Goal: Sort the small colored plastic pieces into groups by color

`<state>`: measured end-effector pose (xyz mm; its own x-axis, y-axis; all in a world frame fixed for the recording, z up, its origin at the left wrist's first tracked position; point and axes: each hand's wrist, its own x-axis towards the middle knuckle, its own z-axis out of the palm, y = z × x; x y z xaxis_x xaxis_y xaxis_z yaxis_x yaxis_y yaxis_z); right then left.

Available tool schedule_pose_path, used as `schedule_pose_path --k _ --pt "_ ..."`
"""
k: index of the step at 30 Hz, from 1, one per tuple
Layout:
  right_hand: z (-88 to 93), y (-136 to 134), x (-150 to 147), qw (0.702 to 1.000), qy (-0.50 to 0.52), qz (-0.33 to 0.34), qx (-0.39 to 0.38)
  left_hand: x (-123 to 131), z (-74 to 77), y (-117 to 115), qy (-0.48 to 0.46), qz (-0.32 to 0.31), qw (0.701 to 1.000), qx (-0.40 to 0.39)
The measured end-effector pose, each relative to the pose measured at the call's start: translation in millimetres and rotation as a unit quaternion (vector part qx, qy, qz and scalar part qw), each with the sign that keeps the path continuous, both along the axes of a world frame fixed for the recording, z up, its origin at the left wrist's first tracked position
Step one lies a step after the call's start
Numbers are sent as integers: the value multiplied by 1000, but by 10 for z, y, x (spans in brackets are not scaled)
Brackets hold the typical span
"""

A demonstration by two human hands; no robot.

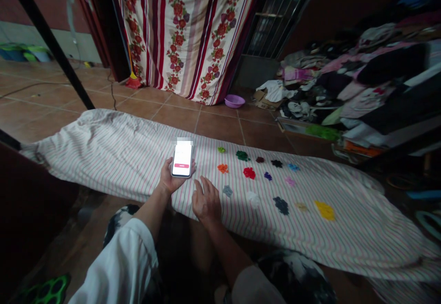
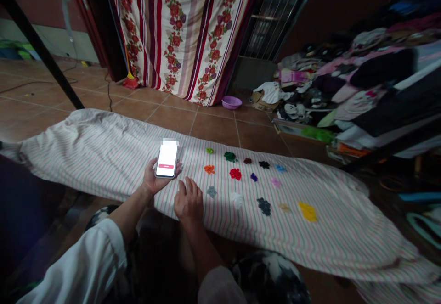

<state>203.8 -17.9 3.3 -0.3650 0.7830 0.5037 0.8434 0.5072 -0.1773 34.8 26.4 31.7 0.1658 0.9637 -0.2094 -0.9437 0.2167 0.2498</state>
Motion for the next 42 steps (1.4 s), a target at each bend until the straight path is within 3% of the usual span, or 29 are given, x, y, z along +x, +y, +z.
schedule_pose_path --k 18,42 --pt "-13 7 5 1000 3 5 13 20 57 -22 2 3 1000 -10" --pt "-52 16 4 999 8 2 34 9 4 8 -5 5 1000 -2"
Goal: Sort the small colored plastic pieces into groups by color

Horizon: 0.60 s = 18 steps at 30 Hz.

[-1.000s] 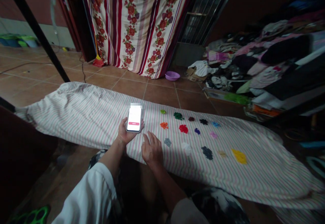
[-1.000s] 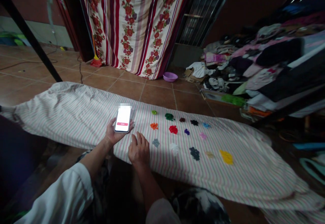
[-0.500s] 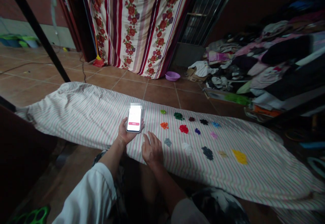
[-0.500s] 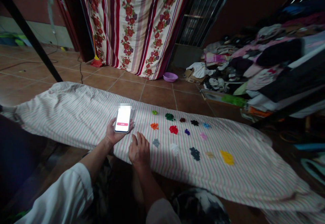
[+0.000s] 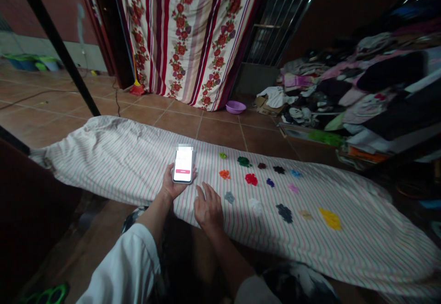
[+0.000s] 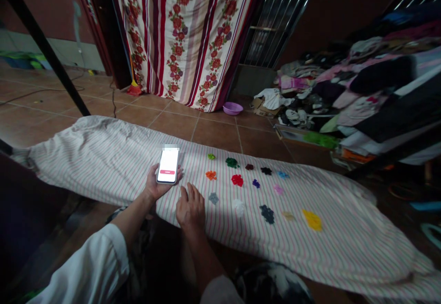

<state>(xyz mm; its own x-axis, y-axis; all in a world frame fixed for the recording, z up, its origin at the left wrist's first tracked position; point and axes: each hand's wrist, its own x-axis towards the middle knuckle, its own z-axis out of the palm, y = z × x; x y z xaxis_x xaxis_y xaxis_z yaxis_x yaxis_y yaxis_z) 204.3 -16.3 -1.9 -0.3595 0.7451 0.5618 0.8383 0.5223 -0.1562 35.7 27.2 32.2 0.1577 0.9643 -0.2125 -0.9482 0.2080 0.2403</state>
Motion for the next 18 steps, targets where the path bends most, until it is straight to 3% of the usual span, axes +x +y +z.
schedule_pose_path --k 18 --pt "-27 9 7 1000 -7 -11 8 5 -2 -15 -2 9 1000 13"
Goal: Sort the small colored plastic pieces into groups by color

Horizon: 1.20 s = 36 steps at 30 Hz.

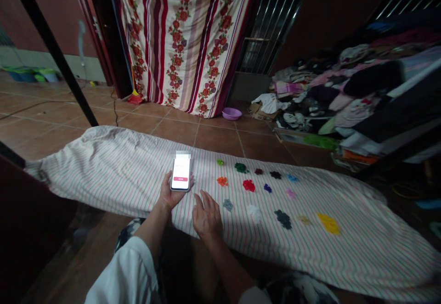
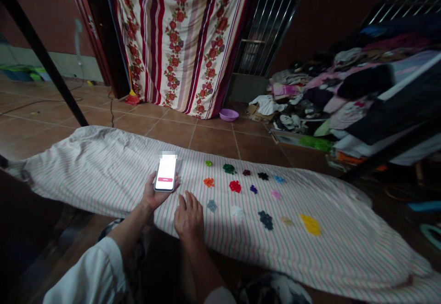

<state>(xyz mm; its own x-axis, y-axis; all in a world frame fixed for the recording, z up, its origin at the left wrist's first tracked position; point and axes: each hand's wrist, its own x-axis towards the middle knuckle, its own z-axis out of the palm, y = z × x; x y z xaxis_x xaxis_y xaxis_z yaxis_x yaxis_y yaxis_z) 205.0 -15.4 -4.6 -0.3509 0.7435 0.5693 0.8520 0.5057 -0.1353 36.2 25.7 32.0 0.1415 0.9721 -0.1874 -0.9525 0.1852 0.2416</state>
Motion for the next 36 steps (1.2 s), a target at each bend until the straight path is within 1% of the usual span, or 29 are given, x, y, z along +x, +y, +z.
schedule_pose_path --k 9,19,27,36 --pt "56 -25 -22 1000 5 -4 -15 -9 -49 14 -7 7 1000 1" --pt "49 -23 -13 1000 8 2 -5 -13 -35 10 -1 4 1000 8" --pt "51 -25 -10 1000 11 3 -6 -23 -90 26 -1 5 1000 19" --pt "59 -30 -13 1000 3 -3 -17 -20 -61 23 -9 1 1000 14"
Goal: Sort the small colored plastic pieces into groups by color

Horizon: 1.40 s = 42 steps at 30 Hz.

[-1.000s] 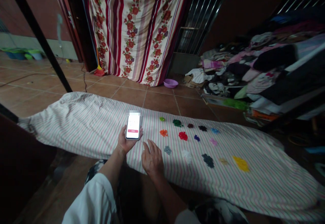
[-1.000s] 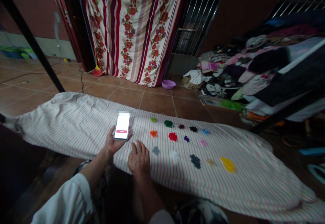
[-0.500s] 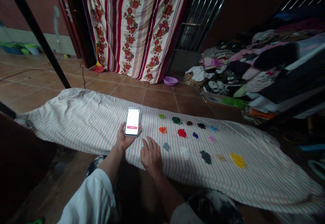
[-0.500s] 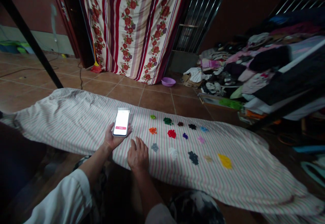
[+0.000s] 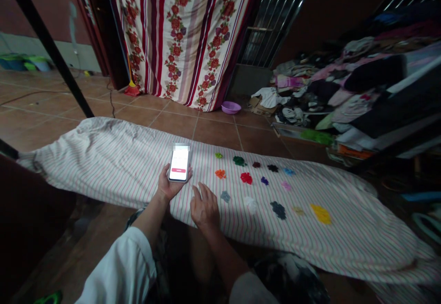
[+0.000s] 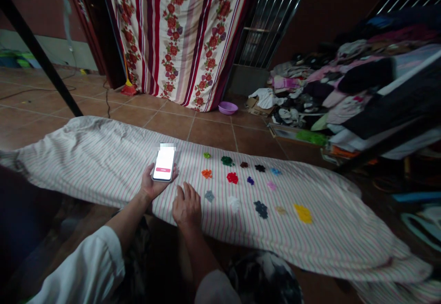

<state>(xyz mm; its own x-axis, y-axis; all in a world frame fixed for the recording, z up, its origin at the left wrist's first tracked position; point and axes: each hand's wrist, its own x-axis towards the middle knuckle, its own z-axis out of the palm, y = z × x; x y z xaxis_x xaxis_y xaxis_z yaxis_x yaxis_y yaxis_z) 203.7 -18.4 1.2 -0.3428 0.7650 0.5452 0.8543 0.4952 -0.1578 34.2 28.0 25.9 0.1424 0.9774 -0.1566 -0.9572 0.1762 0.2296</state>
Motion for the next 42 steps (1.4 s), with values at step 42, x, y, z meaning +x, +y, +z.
schedule_pose_path --k 42 --pt "-28 4 -8 1000 9 6 7 -12 -7 5 15 7 1000 -11"
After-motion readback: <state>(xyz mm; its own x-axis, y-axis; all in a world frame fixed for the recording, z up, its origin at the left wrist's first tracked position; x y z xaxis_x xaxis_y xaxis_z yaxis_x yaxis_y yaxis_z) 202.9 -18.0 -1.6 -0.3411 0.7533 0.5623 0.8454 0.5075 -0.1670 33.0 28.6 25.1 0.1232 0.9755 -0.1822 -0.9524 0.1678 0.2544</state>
